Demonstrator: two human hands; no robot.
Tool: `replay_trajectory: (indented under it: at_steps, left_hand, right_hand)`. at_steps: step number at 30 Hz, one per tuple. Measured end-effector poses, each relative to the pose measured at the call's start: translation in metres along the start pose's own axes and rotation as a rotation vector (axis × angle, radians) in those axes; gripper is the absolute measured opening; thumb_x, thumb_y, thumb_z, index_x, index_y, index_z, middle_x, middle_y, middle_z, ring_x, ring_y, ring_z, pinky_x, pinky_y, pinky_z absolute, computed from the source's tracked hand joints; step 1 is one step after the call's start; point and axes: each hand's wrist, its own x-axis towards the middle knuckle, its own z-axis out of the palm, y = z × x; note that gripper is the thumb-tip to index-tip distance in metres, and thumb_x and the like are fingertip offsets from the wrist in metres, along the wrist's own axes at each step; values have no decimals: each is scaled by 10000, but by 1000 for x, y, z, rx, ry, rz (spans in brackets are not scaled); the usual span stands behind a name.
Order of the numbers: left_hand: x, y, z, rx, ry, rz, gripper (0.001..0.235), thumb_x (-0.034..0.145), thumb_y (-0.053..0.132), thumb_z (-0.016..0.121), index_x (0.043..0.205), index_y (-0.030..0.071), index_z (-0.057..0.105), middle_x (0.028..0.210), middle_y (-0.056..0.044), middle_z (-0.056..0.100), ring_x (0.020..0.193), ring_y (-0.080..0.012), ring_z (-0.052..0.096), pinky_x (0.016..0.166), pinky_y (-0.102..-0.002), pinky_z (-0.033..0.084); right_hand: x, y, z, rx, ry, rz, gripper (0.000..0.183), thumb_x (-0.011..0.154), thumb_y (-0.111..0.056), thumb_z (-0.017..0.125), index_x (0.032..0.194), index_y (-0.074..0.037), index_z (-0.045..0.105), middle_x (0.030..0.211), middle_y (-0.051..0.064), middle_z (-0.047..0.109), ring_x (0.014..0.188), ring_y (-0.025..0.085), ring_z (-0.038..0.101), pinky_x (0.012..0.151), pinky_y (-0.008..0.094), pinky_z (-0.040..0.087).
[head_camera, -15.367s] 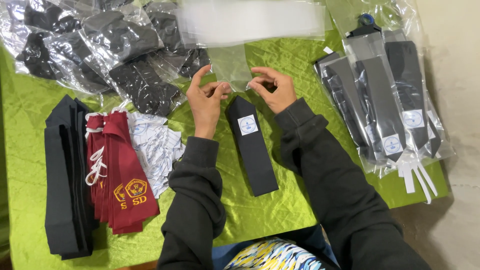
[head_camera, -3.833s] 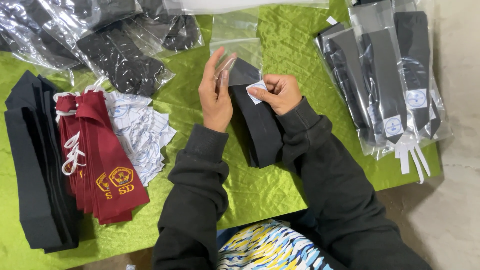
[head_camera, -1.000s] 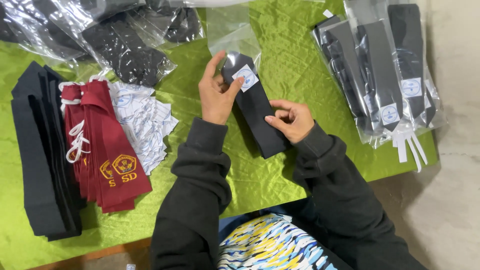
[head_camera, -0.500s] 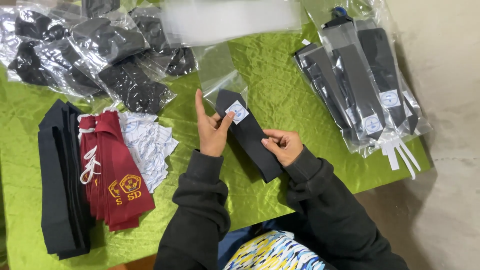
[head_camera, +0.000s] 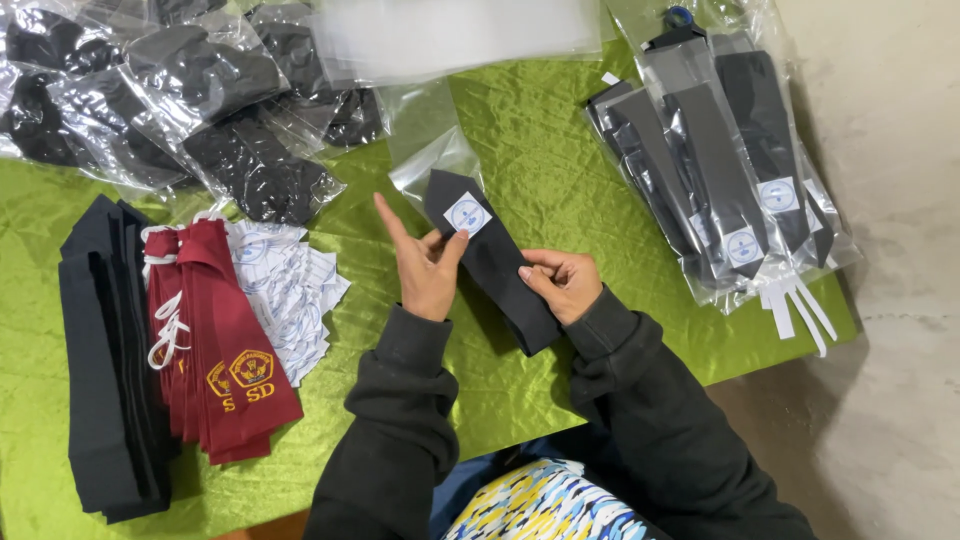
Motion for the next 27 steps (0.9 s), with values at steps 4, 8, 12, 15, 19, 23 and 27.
replay_trajectory:
  at_steps: [4,8,12,15,19,23,27]
  left_hand:
    - [-1,-16,-2,-213,159,-207,1024,1036,293,724,1661,227,-83,1186,-380,661,966,-416,774,811,-511,696]
    - [13,-15,-6,-220,272,-333,701,1027,391,681,1561,84,346,1057,-365,653,863,-441,765,717,-491,697]
    - [11,-5,-9,-151,249,-319,504,1015,293,705,1376,-35,579,911,-340,680,714,-381,782,580,-438,710]
    - [7,-8,-7,-89,230,-241,524,994,346,761,1330,-38,642,858,-243,675,711,-250,717,550,-376,702]
    - [6,7,2,-7,190,-157,341,916,376,854,1066,73,799,694,-92,696,579,-116,625,485,-274,554]
    - [10,12,-4,-91,59,-141,250,880,190,898,1028,18,794,801,-132,776,686,-67,619,555,-268,586]
    - [17,7,-16,-57,43,-137,259,863,174,906,1004,-5,783,808,-139,782,683,-61,622,551,-263,582]
  right_hand:
    - [-2,-41,19,20,-13,23,314,964,-37,756,1239,110,720,713,128,768,606,124,716,527,211,592]
    - [1,-50,23,28,-18,42,307,956,-24,757,1229,110,720,700,128,757,603,118,708,519,217,596]
    - [1,-37,16,22,-22,58,325,950,-26,772,1230,126,706,717,133,759,617,121,711,527,218,594]
    - [-5,-67,27,43,-41,62,296,933,-4,774,1203,111,736,709,125,764,623,115,722,538,224,611]
    - [-8,-36,19,68,-35,68,316,920,1,788,1202,124,718,719,134,762,634,128,732,551,240,623]
    - [-2,-56,17,-106,-115,95,361,927,-73,812,1229,91,703,760,159,773,571,137,686,421,231,571]
    - [49,-120,15,-688,-146,-218,230,1026,-229,767,1216,-104,805,842,108,797,686,215,724,496,326,535]
